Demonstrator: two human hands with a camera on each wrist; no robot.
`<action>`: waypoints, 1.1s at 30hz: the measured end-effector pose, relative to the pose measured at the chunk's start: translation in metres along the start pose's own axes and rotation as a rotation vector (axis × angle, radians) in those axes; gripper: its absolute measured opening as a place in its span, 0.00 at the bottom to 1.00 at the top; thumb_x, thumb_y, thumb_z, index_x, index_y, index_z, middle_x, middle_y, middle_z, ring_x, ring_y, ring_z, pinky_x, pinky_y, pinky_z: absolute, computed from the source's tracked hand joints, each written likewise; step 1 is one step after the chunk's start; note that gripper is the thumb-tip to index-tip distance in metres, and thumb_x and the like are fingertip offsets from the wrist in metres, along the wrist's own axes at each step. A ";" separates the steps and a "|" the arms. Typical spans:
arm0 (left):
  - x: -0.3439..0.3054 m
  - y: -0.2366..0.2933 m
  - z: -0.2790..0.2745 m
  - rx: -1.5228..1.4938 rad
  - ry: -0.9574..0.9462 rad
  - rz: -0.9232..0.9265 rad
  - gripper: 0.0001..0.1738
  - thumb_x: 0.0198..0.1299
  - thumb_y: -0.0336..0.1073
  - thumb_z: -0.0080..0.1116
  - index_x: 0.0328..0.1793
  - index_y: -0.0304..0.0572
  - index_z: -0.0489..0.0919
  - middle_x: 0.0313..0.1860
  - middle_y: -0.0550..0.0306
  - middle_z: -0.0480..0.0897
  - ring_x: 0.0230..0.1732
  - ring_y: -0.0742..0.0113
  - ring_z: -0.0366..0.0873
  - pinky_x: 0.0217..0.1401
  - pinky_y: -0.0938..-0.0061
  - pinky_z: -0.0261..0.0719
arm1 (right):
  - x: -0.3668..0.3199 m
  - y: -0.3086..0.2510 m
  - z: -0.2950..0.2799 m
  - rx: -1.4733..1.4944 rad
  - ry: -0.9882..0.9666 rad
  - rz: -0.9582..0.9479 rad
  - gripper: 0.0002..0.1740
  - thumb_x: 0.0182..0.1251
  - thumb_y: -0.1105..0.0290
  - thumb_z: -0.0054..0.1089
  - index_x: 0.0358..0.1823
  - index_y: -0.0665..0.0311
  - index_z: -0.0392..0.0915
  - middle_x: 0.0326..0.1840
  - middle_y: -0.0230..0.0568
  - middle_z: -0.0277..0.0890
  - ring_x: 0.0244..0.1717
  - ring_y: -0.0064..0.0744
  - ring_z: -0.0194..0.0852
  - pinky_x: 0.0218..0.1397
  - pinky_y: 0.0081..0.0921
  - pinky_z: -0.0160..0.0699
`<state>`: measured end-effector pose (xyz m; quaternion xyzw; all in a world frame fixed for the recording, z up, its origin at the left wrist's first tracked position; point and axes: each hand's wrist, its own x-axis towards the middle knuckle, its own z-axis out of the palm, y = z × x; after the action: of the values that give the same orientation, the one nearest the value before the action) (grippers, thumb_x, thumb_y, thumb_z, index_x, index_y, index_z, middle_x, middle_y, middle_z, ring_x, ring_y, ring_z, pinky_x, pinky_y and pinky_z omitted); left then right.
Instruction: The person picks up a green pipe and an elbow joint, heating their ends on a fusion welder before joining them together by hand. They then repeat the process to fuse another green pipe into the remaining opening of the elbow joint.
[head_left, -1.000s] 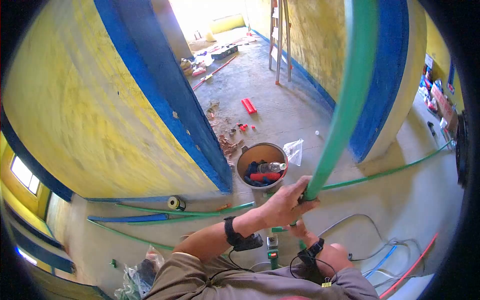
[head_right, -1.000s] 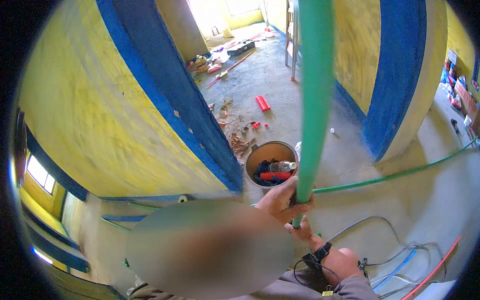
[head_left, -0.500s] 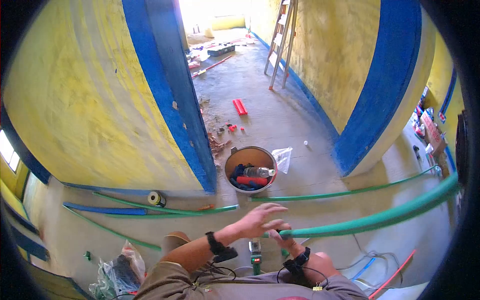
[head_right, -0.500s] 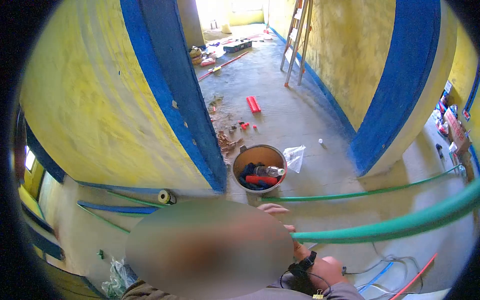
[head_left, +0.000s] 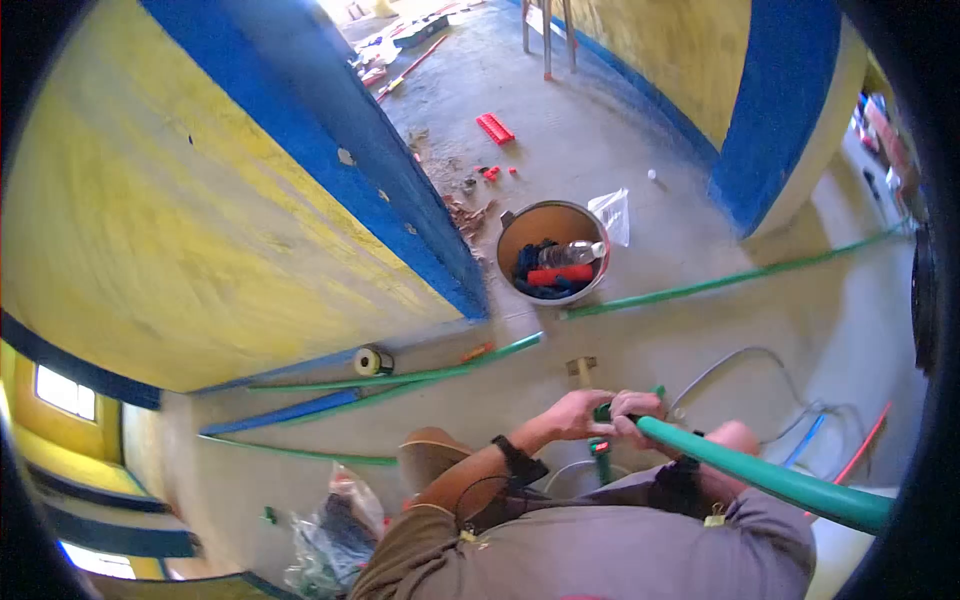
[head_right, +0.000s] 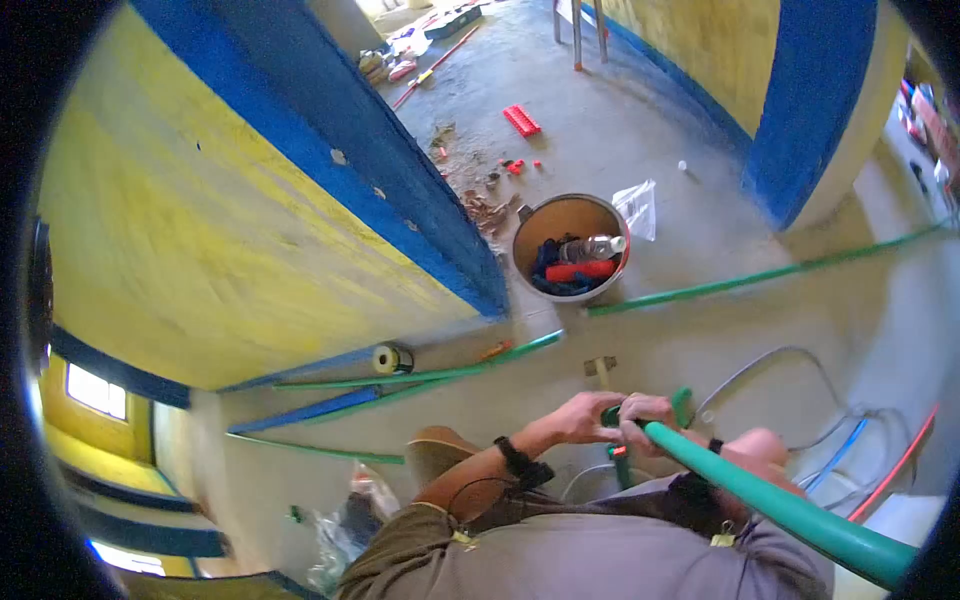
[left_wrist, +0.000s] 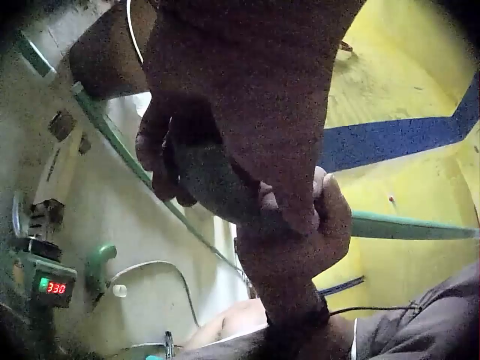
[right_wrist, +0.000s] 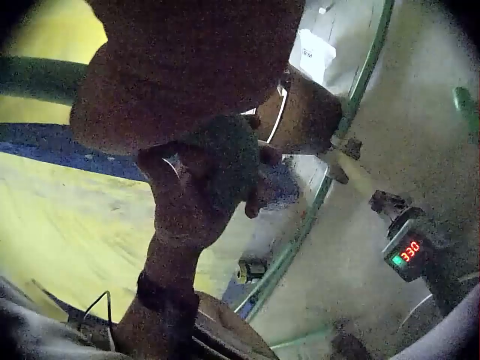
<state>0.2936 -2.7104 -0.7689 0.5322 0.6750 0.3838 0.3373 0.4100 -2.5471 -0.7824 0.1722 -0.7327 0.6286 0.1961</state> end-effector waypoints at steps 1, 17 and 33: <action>-0.007 0.000 0.003 0.002 -0.024 -0.011 0.36 0.52 0.57 0.66 0.58 0.35 0.75 0.54 0.40 0.80 0.55 0.44 0.77 0.59 0.58 0.74 | -0.004 -0.005 0.003 -0.015 -0.003 0.011 0.04 0.53 0.73 0.63 0.27 0.65 0.76 0.29 0.42 0.77 0.31 0.38 0.77 0.36 0.32 0.76; -0.007 -0.018 0.008 -0.103 0.012 -0.089 0.34 0.48 0.49 0.65 0.60 0.37 0.76 0.56 0.41 0.79 0.58 0.48 0.77 0.63 0.63 0.73 | 0.015 -0.036 0.005 -0.428 -0.069 -0.145 0.08 0.55 0.65 0.65 0.26 0.58 0.77 0.24 0.37 0.73 0.26 0.39 0.72 0.30 0.35 0.70; 0.000 -0.029 0.012 -0.298 0.007 -0.170 0.35 0.51 0.46 0.68 0.63 0.35 0.74 0.60 0.45 0.78 0.63 0.58 0.74 0.67 0.64 0.68 | 0.017 -0.039 0.003 -0.456 -0.100 0.004 0.07 0.51 0.69 0.67 0.29 0.57 0.78 0.28 0.38 0.74 0.32 0.41 0.74 0.36 0.37 0.73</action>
<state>0.2908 -2.7121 -0.7998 0.4159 0.6543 0.4517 0.4415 0.4145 -2.5557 -0.7413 0.1531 -0.8648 0.4379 0.1921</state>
